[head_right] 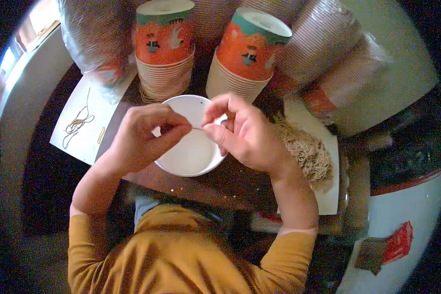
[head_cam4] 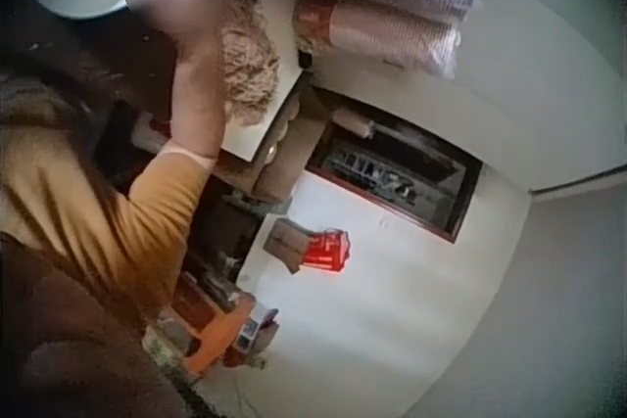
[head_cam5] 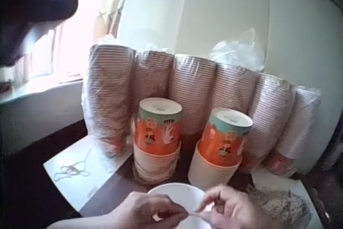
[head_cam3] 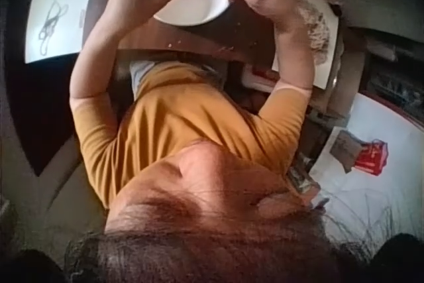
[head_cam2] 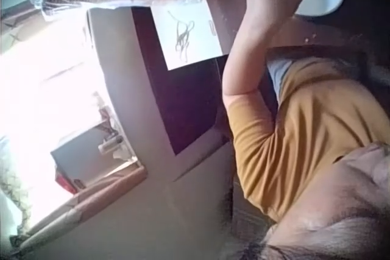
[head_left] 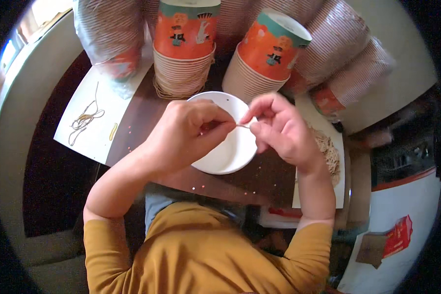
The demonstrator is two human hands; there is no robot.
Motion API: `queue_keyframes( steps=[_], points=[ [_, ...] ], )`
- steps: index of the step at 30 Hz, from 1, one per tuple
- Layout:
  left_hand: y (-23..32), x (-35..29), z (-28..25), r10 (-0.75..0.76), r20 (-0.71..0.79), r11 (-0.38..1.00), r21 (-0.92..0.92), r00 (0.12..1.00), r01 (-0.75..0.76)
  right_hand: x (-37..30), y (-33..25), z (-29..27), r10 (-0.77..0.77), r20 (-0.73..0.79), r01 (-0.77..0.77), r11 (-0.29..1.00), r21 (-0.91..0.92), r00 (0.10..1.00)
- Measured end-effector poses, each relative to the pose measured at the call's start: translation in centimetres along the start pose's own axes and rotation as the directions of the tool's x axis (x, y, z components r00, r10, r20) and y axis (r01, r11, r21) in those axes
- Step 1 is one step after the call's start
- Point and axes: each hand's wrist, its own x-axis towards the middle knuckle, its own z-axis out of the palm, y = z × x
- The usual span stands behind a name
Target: The person threads a string through pre-punched holes in the rim of paper buckets to create handles.
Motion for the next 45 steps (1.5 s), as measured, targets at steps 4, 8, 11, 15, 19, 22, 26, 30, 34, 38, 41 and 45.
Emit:
queue_keyframes(
  steps=[4, 8, 11, 15, 19, 22, 26, 30, 34, 38, 41, 45],
  points=[
    [0.8, 0.3, -1.6, -0.068, -0.051, 0.995, -0.083, 0.996, 0.063, 1.4, -0.6, 1.8, -0.258, 0.015, 0.244, 0.895, -0.374, 0.966],
    [1.1, 0.4, -3.0, -0.243, -0.017, 0.936, -0.268, 0.970, 0.229, 3.0, -0.8, 2.6, -0.643, 0.110, 0.567, 0.567, -0.597, 0.758],
    [1.0, 0.0, -3.4, -0.289, -0.002, 0.885, -0.383, 0.957, 0.266, 2.9, -1.0, 3.4, -0.681, 0.137, 0.589, 0.494, -0.640, 0.719],
    [1.0, -1.2, -3.0, 0.042, -0.108, 0.999, 0.021, 0.993, -0.040, 2.8, -0.6, 3.4, -0.639, 0.183, 0.585, 0.501, -0.637, 0.747],
    [0.4, -3.5, -1.8, 0.294, -0.009, 0.927, 0.248, 0.956, -0.282, 2.0, -0.3, 2.3, 0.120, 0.260, -0.087, 0.987, -0.133, 0.958],
    [-0.7, -6.1, -1.2, 0.219, 0.019, 0.938, 0.269, 0.975, -0.216, 2.8, 1.0, 1.0, 0.227, 0.330, -0.118, 0.941, -0.318, 0.916],
    [-2.5, -8.6, 0.8, 0.198, -0.011, 0.925, 0.333, 0.980, -0.183, 4.4, 3.1, 0.9, 0.266, 0.587, 0.062, 0.876, -0.478, 0.765],
    [-3.4, -9.4, 1.6, 0.208, -0.062, 0.906, 0.387, 0.976, -0.169, 5.1, 4.7, 1.7, 0.371, 0.594, -0.077, 0.885, -0.460, 0.714],
    [-4.4, -10.1, 2.7, 0.268, -0.220, 0.915, 0.363, 0.938, -0.176, 5.6, 5.4, 2.0, 0.388, 0.628, -0.075, 0.882, -0.464, 0.675],
    [-4.9, -11.1, 4.1, 0.413, -0.349, 0.891, 0.347, 0.841, -0.293, 5.8, 5.1, 2.4, 0.433, 0.649, -0.107, 0.872, -0.478, 0.625],
    [-5.1, -11.2, 5.3, 0.366, -0.364, 0.915, 0.309, 0.856, -0.259, 5.9, 5.0, 2.8, 0.429, 0.651, -0.116, 0.877, -0.467, 0.626],
    [-5.7, -11.0, 6.1, 0.308, -0.409, 0.930, 0.320, 0.859, -0.182, 5.8, 4.9, 3.0, 0.420, 0.656, -0.127, 0.886, -0.446, 0.627]
  ],
)
